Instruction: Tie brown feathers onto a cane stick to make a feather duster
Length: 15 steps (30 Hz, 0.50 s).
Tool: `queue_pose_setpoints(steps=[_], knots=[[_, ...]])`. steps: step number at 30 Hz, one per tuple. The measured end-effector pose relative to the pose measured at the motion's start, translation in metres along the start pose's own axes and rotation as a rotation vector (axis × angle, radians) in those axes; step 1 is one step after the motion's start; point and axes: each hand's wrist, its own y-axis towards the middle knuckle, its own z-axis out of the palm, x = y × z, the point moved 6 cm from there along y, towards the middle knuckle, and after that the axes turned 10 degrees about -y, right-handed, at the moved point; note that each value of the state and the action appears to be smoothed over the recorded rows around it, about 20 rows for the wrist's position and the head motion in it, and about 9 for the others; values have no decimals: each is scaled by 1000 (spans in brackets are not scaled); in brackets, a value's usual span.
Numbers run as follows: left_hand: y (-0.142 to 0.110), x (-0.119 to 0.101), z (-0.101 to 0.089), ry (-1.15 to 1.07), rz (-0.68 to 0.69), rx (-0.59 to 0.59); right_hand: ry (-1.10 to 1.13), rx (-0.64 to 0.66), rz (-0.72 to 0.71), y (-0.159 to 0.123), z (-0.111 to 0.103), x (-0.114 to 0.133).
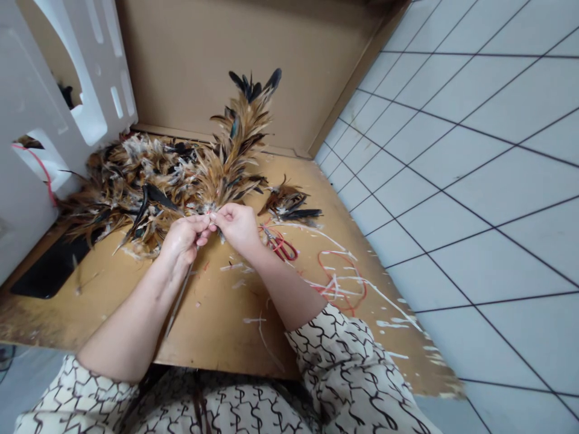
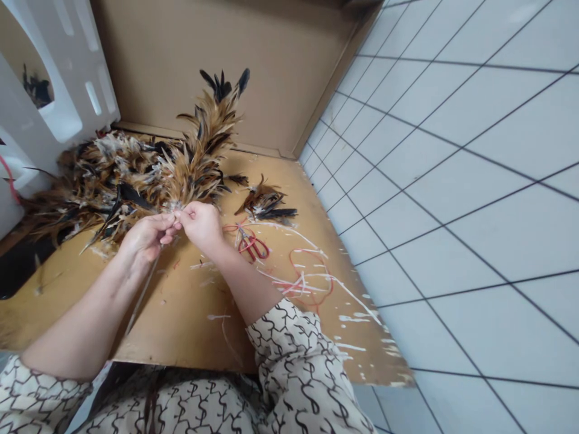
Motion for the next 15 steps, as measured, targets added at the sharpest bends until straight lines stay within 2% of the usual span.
queue_pose_setpoints(steps=[4,8,12,15], knots=[[0,0,-1,5,13,-4,-135,-21,-73,0,-1,2],[1,-3,-3,-18,48,-32,-202,-21,-88,-3,-3,6],[3,-10,-8,-54,77,-80,-177,-17,-26,-2,-13,6],[6,-12,-12,-66,88,-92,-129,79,57,4,-20,-5]])
